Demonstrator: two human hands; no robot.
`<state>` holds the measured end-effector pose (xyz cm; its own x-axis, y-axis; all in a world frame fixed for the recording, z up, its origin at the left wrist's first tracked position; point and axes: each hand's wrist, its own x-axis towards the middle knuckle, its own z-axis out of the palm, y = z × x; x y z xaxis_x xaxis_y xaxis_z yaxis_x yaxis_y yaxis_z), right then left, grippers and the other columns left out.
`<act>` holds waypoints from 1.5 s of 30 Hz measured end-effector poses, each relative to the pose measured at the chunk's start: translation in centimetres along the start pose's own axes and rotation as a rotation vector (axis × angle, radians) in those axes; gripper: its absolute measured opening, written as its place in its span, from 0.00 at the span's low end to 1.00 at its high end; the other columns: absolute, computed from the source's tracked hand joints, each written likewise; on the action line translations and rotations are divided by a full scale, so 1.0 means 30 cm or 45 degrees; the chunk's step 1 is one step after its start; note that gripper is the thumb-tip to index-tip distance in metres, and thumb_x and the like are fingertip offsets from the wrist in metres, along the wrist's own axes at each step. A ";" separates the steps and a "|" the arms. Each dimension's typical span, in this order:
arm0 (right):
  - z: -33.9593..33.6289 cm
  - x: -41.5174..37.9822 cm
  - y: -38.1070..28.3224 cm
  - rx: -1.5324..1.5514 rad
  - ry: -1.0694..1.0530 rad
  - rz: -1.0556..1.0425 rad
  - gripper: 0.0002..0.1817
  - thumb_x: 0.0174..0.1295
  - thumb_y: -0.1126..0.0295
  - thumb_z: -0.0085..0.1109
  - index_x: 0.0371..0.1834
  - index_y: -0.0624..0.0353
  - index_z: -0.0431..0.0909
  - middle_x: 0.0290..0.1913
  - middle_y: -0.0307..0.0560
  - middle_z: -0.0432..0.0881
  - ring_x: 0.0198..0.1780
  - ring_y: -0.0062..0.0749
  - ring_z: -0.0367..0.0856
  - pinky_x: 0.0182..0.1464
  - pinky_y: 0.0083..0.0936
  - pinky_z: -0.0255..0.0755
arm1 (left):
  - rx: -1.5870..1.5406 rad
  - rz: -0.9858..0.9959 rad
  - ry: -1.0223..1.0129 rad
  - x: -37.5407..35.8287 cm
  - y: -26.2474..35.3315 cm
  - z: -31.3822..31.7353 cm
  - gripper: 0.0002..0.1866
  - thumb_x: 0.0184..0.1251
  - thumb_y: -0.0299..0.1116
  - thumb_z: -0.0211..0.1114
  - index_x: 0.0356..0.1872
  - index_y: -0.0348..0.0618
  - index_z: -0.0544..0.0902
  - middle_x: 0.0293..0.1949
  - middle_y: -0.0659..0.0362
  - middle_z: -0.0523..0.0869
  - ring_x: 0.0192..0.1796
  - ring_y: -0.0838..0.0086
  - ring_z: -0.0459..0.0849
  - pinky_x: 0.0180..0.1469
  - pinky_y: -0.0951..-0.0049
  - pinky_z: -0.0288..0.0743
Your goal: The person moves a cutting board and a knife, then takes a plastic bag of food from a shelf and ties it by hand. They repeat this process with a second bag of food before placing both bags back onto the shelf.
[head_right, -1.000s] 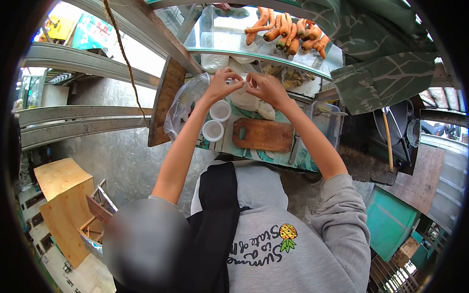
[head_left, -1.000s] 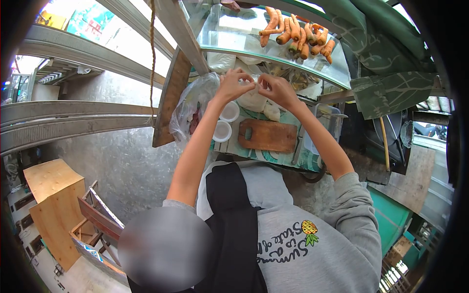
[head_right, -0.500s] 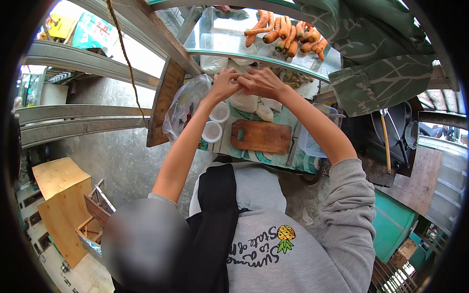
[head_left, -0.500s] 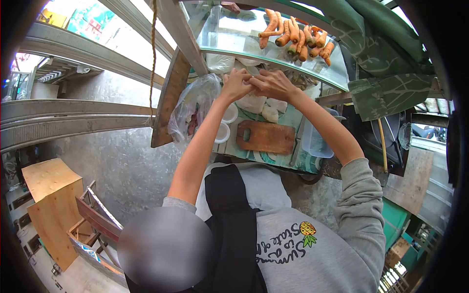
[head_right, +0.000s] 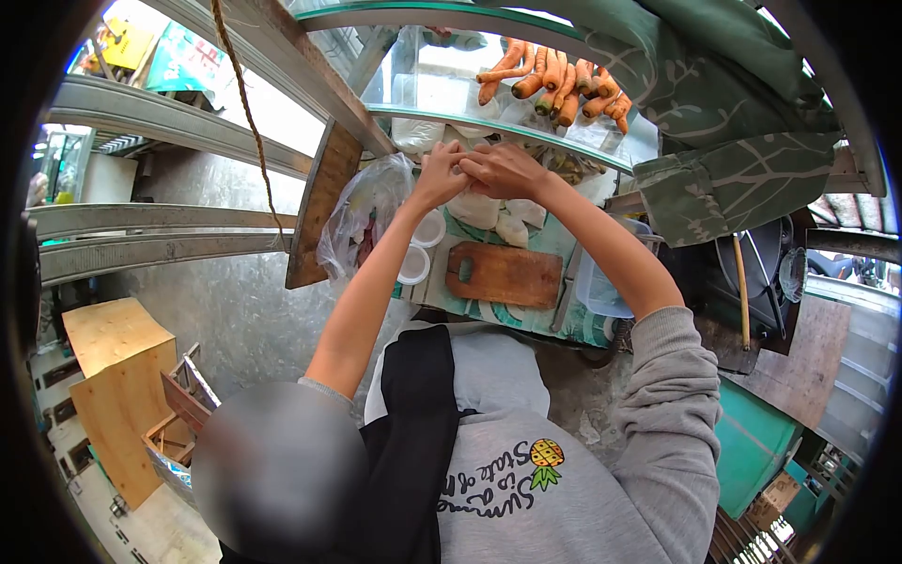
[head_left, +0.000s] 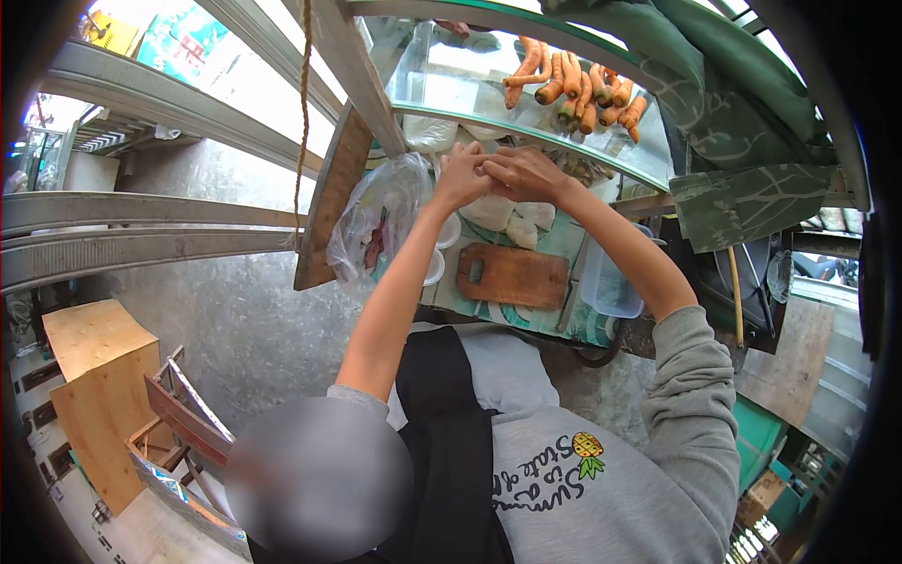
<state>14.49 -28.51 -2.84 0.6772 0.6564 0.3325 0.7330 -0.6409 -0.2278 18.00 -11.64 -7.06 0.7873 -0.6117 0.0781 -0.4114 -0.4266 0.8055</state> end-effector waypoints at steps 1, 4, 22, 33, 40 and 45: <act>-0.009 0.000 -0.002 0.002 -0.019 -0.015 0.15 0.47 0.68 0.64 0.38 0.61 0.75 0.32 0.42 0.79 0.35 0.36 0.79 0.32 0.32 0.77 | 0.048 0.022 0.012 -0.002 0.018 -0.004 0.15 0.50 0.40 0.60 0.37 0.46 0.84 0.35 0.62 0.74 0.45 0.65 0.69 0.49 0.62 0.55; -0.016 0.003 0.000 -0.021 -0.068 -0.040 0.14 0.48 0.68 0.63 0.38 0.61 0.75 0.32 0.42 0.79 0.35 0.36 0.79 0.32 0.32 0.77 | 0.109 0.038 -0.001 0.002 0.042 -0.008 0.14 0.46 0.37 0.58 0.34 0.45 0.83 0.36 0.62 0.74 0.45 0.66 0.69 0.49 0.63 0.54; -0.069 -0.036 -0.013 -0.065 -0.064 0.094 0.10 0.51 0.69 0.59 0.34 0.55 0.69 0.27 0.39 0.77 0.34 0.34 0.79 0.29 0.30 0.75 | -0.358 -0.003 -0.342 0.032 -0.027 -0.052 0.11 0.56 0.36 0.60 0.31 0.37 0.81 0.28 0.61 0.70 0.40 0.71 0.67 0.46 0.71 0.62; -0.022 -0.023 0.013 0.114 -0.126 -0.034 0.10 0.50 0.70 0.60 0.33 0.56 0.70 0.28 0.40 0.78 0.31 0.36 0.80 0.29 0.32 0.75 | -0.423 0.050 -0.308 -0.005 -0.056 -0.083 0.09 0.53 0.35 0.64 0.32 0.41 0.79 0.32 0.63 0.74 0.44 0.71 0.69 0.49 0.71 0.63; -0.029 -0.012 0.025 0.231 -0.144 -0.056 0.09 0.50 0.71 0.60 0.31 0.56 0.68 0.28 0.42 0.77 0.30 0.39 0.81 0.28 0.33 0.74 | 0.129 0.151 -0.112 0.009 -0.012 -0.074 0.14 0.43 0.41 0.69 0.33 0.49 0.82 0.37 0.65 0.77 0.47 0.67 0.73 0.52 0.61 0.60; -0.030 -0.014 0.034 0.193 -0.118 -0.005 0.11 0.53 0.70 0.62 0.31 0.57 0.67 0.27 0.45 0.77 0.28 0.42 0.80 0.27 0.35 0.73 | 0.238 0.317 0.064 0.024 0.033 -0.062 0.15 0.44 0.40 0.69 0.34 0.45 0.80 0.38 0.64 0.77 0.46 0.68 0.72 0.50 0.64 0.59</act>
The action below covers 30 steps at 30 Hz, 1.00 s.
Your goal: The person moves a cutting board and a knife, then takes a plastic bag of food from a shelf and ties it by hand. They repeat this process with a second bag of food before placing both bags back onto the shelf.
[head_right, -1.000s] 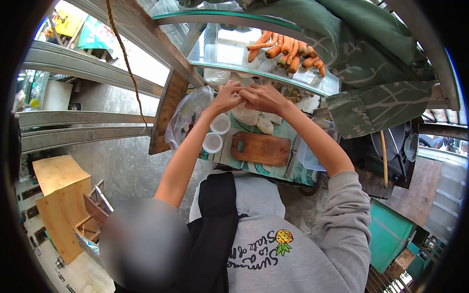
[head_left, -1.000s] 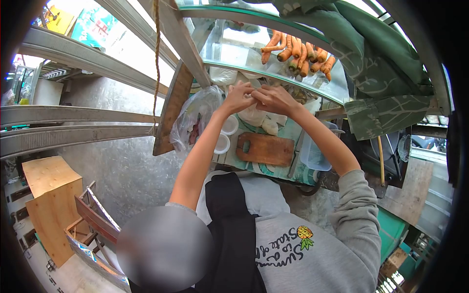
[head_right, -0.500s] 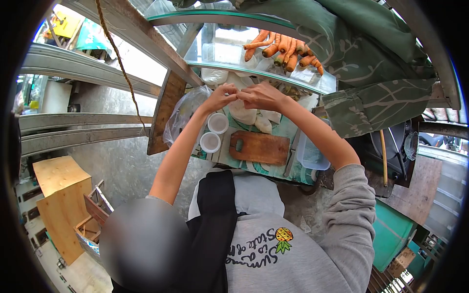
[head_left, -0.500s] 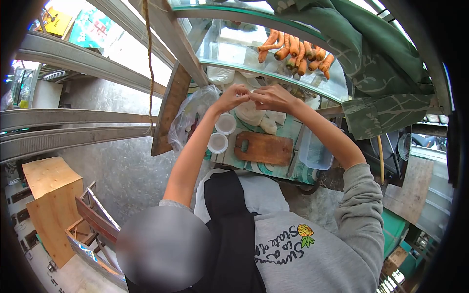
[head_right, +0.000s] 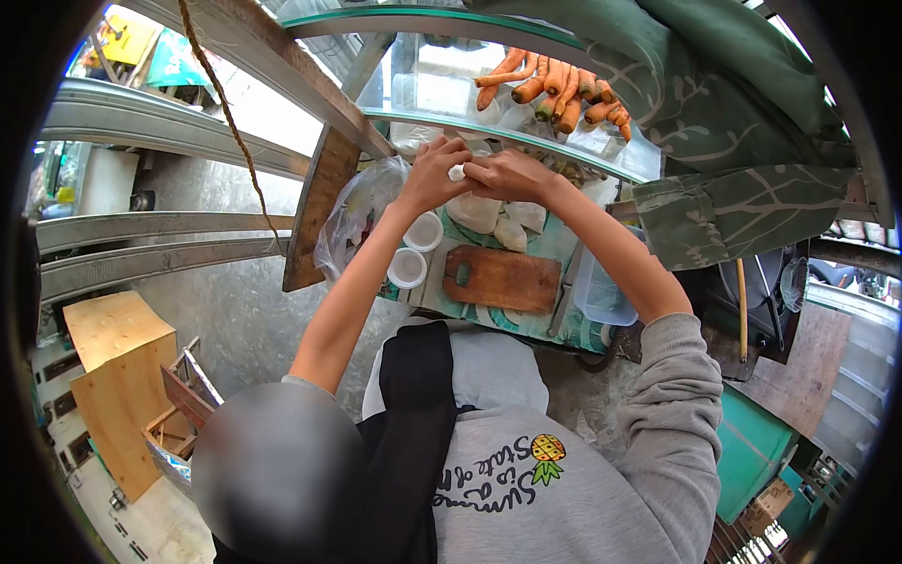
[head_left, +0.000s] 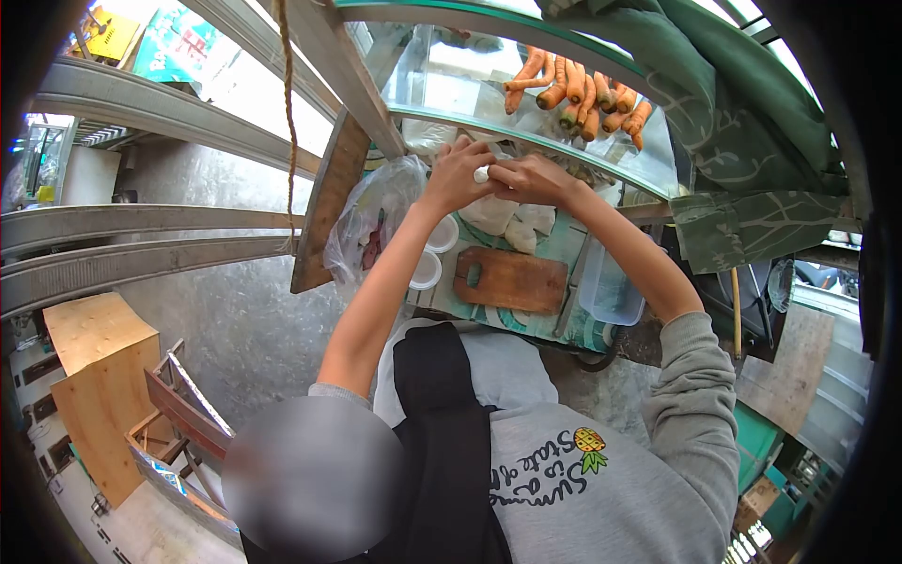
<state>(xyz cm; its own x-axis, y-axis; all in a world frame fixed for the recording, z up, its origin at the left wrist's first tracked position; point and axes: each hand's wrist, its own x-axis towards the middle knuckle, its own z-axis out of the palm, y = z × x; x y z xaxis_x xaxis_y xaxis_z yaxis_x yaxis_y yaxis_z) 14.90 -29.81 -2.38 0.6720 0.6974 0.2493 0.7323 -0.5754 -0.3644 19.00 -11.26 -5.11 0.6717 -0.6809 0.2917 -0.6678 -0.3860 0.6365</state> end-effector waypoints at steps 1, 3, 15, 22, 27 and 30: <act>0.005 -0.002 0.000 -0.002 0.022 0.002 0.11 0.54 0.69 0.62 0.31 0.57 0.67 0.27 0.46 0.77 0.27 0.43 0.80 0.27 0.35 0.73 | 0.046 0.046 -0.009 0.006 -0.003 0.002 0.16 0.45 0.41 0.68 0.34 0.45 0.81 0.38 0.64 0.77 0.47 0.68 0.72 0.50 0.64 0.59; 0.013 -0.005 0.000 -0.004 0.044 0.004 0.11 0.55 0.68 0.62 0.31 0.58 0.67 0.26 0.47 0.76 0.27 0.43 0.80 0.27 0.36 0.73 | 0.092 0.093 -0.020 0.011 -0.003 0.003 0.16 0.45 0.41 0.68 0.34 0.44 0.81 0.38 0.64 0.78 0.47 0.68 0.72 0.50 0.64 0.59; 0.049 -0.020 -0.042 0.007 0.216 0.116 0.12 0.51 0.70 0.63 0.35 0.58 0.69 0.29 0.45 0.78 0.29 0.42 0.81 0.28 0.34 0.75 | -0.183 0.024 -0.301 0.026 -0.028 -0.015 0.13 0.48 0.39 0.64 0.34 0.44 0.82 0.35 0.63 0.76 0.45 0.71 0.71 0.51 0.64 0.54; 0.041 -0.037 -0.083 0.190 0.301 0.400 0.13 0.51 0.71 0.62 0.40 0.56 0.72 0.32 0.43 0.80 0.31 0.41 0.81 0.32 0.33 0.75 | -0.536 -0.285 -0.367 -0.005 -0.065 -0.003 0.12 0.54 0.38 0.60 0.33 0.39 0.81 0.29 0.61 0.75 0.44 0.70 0.70 0.50 0.70 0.63; 0.005 -0.029 -0.074 0.131 0.197 0.335 0.12 0.53 0.72 0.60 0.41 0.56 0.72 0.33 0.44 0.81 0.33 0.40 0.82 0.33 0.33 0.75 | -0.710 -0.396 -0.420 0.000 -0.056 -0.012 0.12 0.57 0.37 0.59 0.34 0.39 0.82 0.29 0.62 0.77 0.42 0.74 0.70 0.48 0.72 0.65; 0.002 -0.023 -0.049 0.213 0.098 0.338 0.12 0.53 0.72 0.60 0.40 0.57 0.72 0.34 0.45 0.81 0.34 0.41 0.82 0.34 0.34 0.75 | -0.951 -0.380 -0.472 0.006 -0.053 -0.013 0.11 0.59 0.37 0.59 0.33 0.40 0.83 0.29 0.62 0.79 0.39 0.77 0.71 0.47 0.73 0.66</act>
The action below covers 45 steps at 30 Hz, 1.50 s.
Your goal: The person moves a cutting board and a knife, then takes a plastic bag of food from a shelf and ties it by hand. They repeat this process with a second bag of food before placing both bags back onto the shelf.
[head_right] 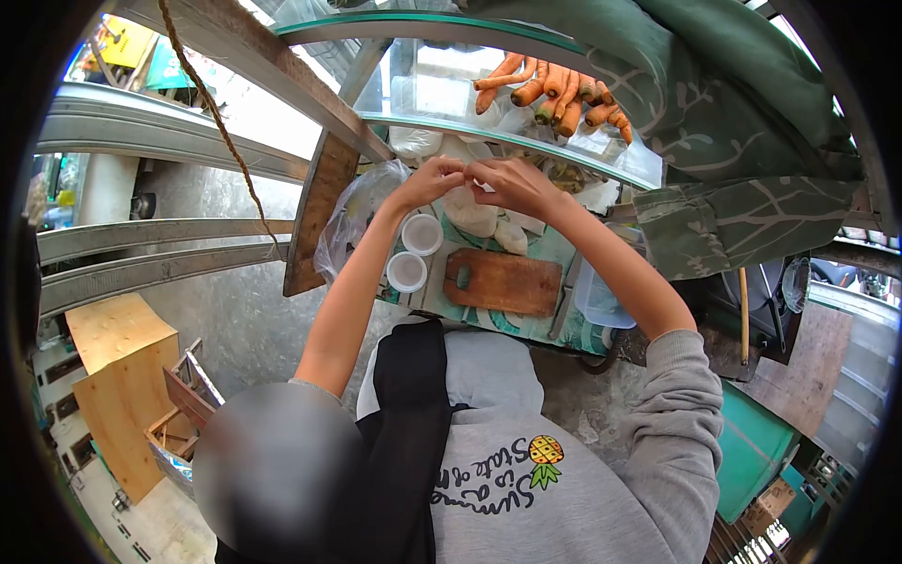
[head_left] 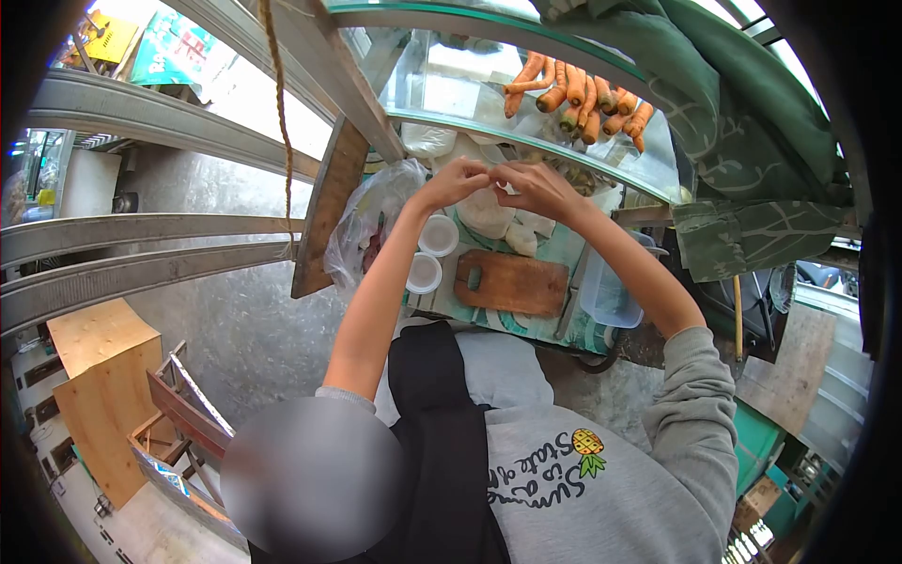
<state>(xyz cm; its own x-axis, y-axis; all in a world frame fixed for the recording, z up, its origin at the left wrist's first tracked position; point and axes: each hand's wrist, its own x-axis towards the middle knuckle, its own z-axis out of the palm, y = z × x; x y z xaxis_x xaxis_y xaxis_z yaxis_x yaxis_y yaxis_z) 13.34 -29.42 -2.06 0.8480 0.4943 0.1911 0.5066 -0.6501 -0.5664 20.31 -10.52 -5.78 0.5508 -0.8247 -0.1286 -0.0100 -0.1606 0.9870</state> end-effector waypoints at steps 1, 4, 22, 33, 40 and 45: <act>0.004 0.001 0.009 -0.027 -0.048 -0.045 0.12 0.53 0.72 0.60 0.39 0.58 0.72 0.34 0.45 0.81 0.34 0.41 0.82 0.34 0.34 0.75 | -0.107 -0.029 -0.019 0.006 -0.012 0.006 0.10 0.59 0.36 0.60 0.33 0.40 0.83 0.29 0.63 0.79 0.38 0.78 0.71 0.46 0.73 0.66; 0.026 -0.011 0.029 -0.075 -0.046 -0.100 0.12 0.52 0.71 0.62 0.38 0.59 0.71 0.34 0.45 0.81 0.35 0.41 0.82 0.33 0.34 0.75 | -0.121 -0.077 -0.024 0.017 -0.006 -0.003 0.10 0.58 0.37 0.61 0.33 0.42 0.83 0.29 0.64 0.79 0.39 0.78 0.71 0.45 0.74 0.66; 0.038 0.008 0.038 -0.191 0.160 -0.250 0.12 0.52 0.70 0.64 0.34 0.60 0.71 0.30 0.46 0.79 0.34 0.40 0.82 0.32 0.34 0.76 | 0.728 0.176 0.364 0.005 0.030 0.037 0.16 0.45 0.41 0.67 0.34 0.44 0.81 0.33 0.61 0.80 0.43 0.70 0.72 0.53 0.66 0.57; 0.041 0.001 -0.016 -0.060 0.175 -0.222 0.11 0.47 0.75 0.62 0.30 0.59 0.69 0.29 0.46 0.77 0.32 0.41 0.79 0.31 0.34 0.74 | 0.015 0.192 0.135 -0.009 -0.056 0.043 0.06 0.53 0.31 0.60 0.28 0.39 0.77 0.32 0.63 0.72 0.41 0.75 0.66 0.55 0.69 0.55; 0.017 0.021 -0.013 -0.061 0.063 -0.128 0.12 0.49 0.73 0.63 0.32 0.60 0.69 0.30 0.46 0.78 0.33 0.42 0.80 0.32 0.34 0.74 | -0.123 0.115 0.098 0.008 -0.066 0.024 0.06 0.56 0.32 0.58 0.27 0.40 0.78 0.32 0.64 0.72 0.43 0.74 0.66 0.56 0.71 0.55; -0.009 0.046 0.018 -0.187 -0.152 -0.095 0.15 0.49 0.69 0.65 0.34 0.62 0.69 0.30 0.47 0.80 0.33 0.43 0.82 0.32 0.35 0.75 | 0.172 0.138 0.126 0.025 -0.058 0.002 0.07 0.57 0.32 0.59 0.29 0.38 0.80 0.27 0.63 0.73 0.38 0.74 0.69 0.50 0.71 0.60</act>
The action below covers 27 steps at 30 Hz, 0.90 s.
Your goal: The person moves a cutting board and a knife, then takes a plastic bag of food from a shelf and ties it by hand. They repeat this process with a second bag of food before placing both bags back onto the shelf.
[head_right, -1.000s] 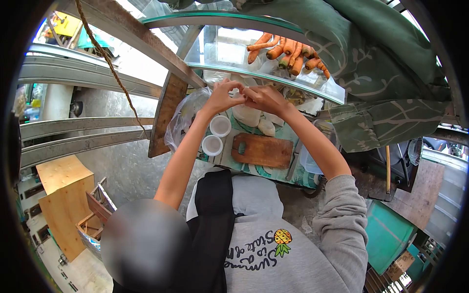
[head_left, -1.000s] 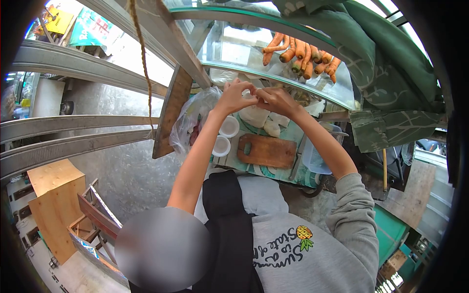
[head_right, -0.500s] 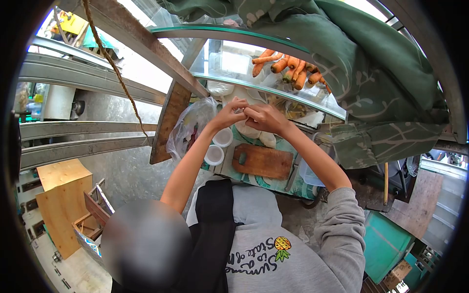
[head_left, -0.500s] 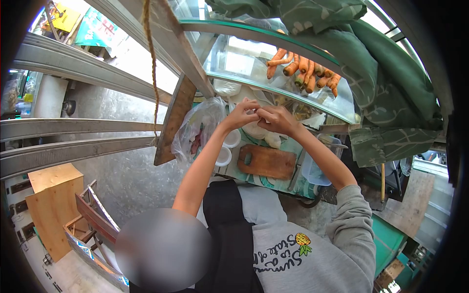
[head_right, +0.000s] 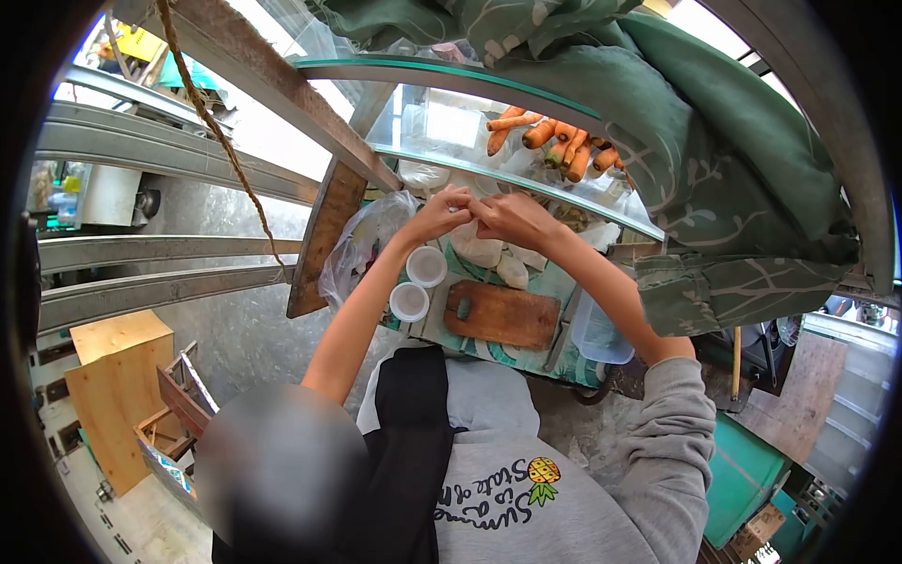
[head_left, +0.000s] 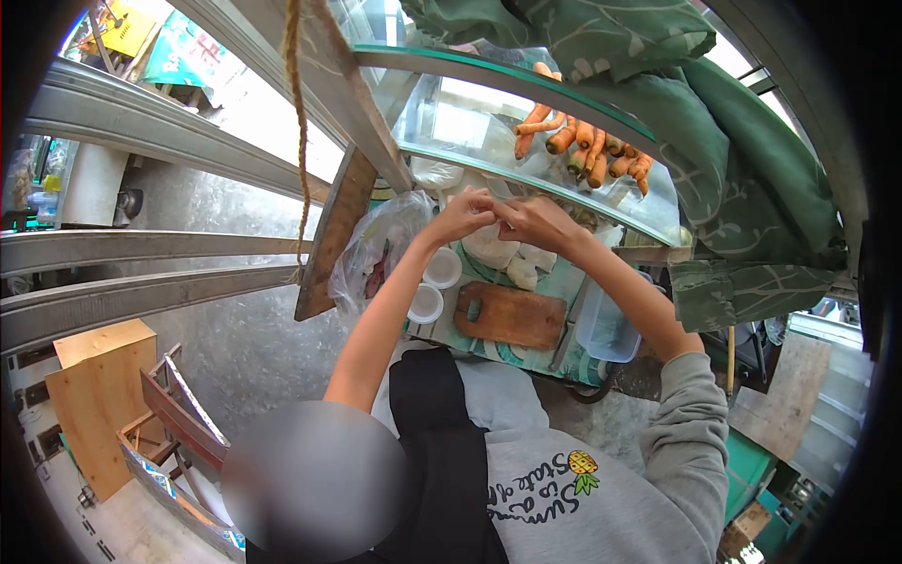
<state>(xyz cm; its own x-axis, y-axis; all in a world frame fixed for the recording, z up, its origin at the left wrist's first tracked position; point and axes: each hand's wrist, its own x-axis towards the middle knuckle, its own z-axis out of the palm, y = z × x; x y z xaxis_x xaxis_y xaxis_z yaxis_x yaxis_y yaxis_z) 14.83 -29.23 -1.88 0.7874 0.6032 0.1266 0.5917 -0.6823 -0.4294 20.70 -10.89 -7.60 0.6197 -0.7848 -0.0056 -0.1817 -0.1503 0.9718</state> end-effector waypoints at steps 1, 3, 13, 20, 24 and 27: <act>0.000 0.006 0.008 -0.035 -0.007 -0.007 0.14 0.49 0.70 0.64 0.33 0.62 0.69 0.29 0.49 0.80 0.33 0.43 0.82 0.32 0.35 0.75 | 0.001 0.006 0.000 0.005 0.010 -0.004 0.07 0.57 0.32 0.59 0.29 0.38 0.80 0.27 0.63 0.73 0.38 0.74 0.69 0.50 0.71 0.60; 0.007 0.009 0.011 -0.072 -0.017 -0.012 0.12 0.50 0.70 0.62 0.32 0.63 0.69 0.28 0.50 0.80 0.32 0.44 0.82 0.32 0.35 0.75 | -0.059 -0.039 0.024 0.009 0.021 -0.005 0.08 0.56 0.32 0.60 0.31 0.39 0.82 0.27 0.62 0.75 0.36 0.73 0.71 0.47 0.72 0.64; 0.040 0.011 0.011 -0.193 0.082 0.047 0.08 0.50 0.69 0.58 0.27 0.61 0.71 0.24 0.48 0.79 0.29 0.43 0.81 0.30 0.37 0.75 | 0.297 -0.224 0.141 -0.012 0.013 -0.002 0.12 0.52 0.36 0.65 0.36 0.41 0.83 0.31 0.61 0.76 0.39 0.72 0.73 0.46 0.72 0.68; 0.040 -0.001 -0.002 -0.085 0.285 -0.155 0.10 0.46 0.72 0.63 0.22 0.57 0.68 0.22 0.42 0.75 0.28 0.36 0.79 0.27 0.32 0.73 | 0.122 -0.029 0.082 -0.032 0.009 0.012 0.14 0.50 0.35 0.65 0.38 0.41 0.79 0.40 0.60 0.69 0.51 0.70 0.66 0.58 0.71 0.60; 0.037 -0.016 -0.010 -0.053 0.298 -0.181 0.11 0.45 0.73 0.63 0.23 0.57 0.67 0.23 0.42 0.74 0.28 0.35 0.78 0.27 0.32 0.73 | -0.144 -0.008 0.054 -0.033 -0.028 0.033 0.13 0.50 0.36 0.67 0.37 0.43 0.80 0.42 0.60 0.67 0.53 0.68 0.64 0.61 0.70 0.56; 0.042 -0.018 -0.014 -0.036 0.339 -0.182 0.11 0.45 0.73 0.63 0.23 0.57 0.67 0.24 0.42 0.74 0.29 0.35 0.78 0.28 0.32 0.73 | -0.249 0.009 0.055 -0.026 -0.037 0.045 0.13 0.50 0.31 0.64 0.38 0.40 0.79 0.40 0.62 0.64 0.51 0.72 0.64 0.59 0.75 0.56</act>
<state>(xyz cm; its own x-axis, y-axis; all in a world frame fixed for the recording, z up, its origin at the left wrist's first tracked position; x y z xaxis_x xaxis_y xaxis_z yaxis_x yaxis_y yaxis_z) 13.95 -28.75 -2.90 0.7110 0.5673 0.4155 0.7017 -0.6115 -0.3657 19.40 -10.93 -8.99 0.6516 -0.7585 0.0075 -0.0371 -0.0219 0.9991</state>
